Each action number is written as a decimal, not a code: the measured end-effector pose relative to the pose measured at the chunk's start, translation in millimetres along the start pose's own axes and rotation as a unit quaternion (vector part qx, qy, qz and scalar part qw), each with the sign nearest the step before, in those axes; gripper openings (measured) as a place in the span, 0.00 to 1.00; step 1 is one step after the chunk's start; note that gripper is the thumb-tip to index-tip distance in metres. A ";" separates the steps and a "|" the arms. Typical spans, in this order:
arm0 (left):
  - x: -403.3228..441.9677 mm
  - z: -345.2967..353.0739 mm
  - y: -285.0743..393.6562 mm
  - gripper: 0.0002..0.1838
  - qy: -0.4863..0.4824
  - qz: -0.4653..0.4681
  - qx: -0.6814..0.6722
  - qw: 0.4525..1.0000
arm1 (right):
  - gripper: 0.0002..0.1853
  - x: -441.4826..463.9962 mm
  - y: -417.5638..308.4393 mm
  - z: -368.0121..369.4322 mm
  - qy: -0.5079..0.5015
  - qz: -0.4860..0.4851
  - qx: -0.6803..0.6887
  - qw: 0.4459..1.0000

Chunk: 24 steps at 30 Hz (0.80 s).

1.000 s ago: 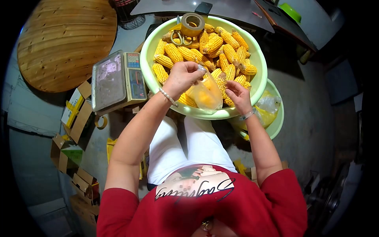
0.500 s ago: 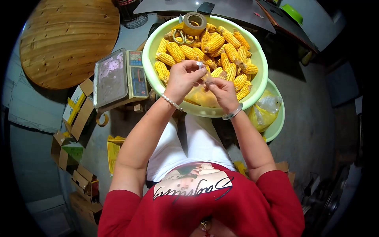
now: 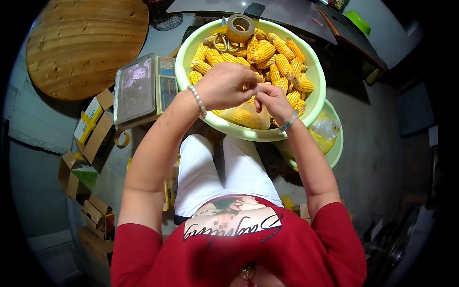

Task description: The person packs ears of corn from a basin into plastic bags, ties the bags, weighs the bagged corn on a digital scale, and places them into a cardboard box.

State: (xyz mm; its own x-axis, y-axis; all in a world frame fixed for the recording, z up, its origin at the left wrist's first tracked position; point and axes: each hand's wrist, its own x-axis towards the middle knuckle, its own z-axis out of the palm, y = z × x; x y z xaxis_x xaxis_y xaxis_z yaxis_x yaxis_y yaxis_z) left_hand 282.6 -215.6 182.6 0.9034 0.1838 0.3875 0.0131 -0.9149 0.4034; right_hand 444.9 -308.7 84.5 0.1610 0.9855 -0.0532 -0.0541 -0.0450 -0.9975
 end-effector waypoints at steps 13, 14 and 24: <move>12.3 14.5 -11.4 0.12 0.007 -0.007 -0.075 0.997 | 0.16 -6.9 -23.5 4.7 -0.068 -0.013 -0.153 0.986; 7.7 15.2 -15.9 0.12 0.015 -0.002 -0.095 0.995 | 0.21 -5.6 -18.7 1.1 -0.085 -0.041 -0.178 0.979; -31.9 53.4 -47.1 0.11 0.108 -0.131 -0.270 0.948 | 0.15 -6.2 -16.0 4.6 -0.032 0.003 0.044 0.999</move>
State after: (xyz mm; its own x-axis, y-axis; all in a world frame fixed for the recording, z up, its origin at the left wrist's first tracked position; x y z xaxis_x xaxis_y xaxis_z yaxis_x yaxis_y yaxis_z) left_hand 276.0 -197.5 107.0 0.7894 0.5025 0.3525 -0.0495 -0.5204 0.8525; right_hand 440.2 -313.3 101.0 0.0973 0.9938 -0.0538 -0.1420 -0.0397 -0.9891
